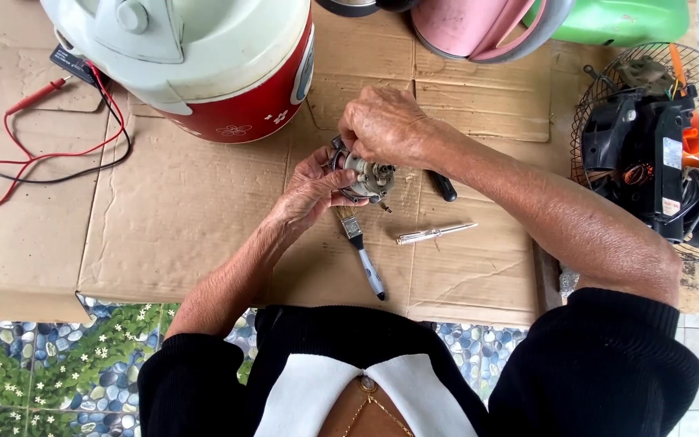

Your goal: Disassembling a small electric motor using a screwdriver and hammer on a cardboard-covered floor.

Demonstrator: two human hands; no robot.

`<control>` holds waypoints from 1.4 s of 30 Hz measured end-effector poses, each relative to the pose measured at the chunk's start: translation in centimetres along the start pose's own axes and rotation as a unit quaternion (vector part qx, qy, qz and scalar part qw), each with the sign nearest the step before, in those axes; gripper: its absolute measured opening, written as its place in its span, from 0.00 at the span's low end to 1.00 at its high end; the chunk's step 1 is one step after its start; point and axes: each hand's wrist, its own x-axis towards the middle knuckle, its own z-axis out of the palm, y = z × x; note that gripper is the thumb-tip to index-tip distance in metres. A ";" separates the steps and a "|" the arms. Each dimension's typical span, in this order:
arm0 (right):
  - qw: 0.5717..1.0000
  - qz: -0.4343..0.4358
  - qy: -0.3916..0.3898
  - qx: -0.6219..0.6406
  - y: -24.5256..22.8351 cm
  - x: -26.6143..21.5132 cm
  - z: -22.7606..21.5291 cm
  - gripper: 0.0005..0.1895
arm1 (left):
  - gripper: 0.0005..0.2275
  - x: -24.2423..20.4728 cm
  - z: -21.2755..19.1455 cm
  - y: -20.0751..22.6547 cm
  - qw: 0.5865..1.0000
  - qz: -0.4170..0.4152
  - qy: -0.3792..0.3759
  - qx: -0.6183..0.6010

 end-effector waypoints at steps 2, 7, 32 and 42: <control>1.000 0.003 -0.007 -0.003 -1.0 -0.7 -0.9 0.08 | 0.13 0.0 -0.1 -0.1 1.000 0.000 -0.003 -0.008; 0.999 -0.003 -0.016 -0.051 -0.5 -0.1 0.1 0.04 | 0.13 0.1 -0.1 0.0 1.000 0.005 -0.004 -0.004; 0.982 -0.077 -0.007 0.170 1.8 -2.9 -4.0 0.03 | 0.17 0.8 -2.5 -0.8 0.994 -0.041 -0.070 -0.074; 0.962 -0.035 0.247 0.108 1.5 -12.8 -3.1 0.07 | 0.23 0.6 -1.6 0.6 0.993 -0.023 -0.061 -0.102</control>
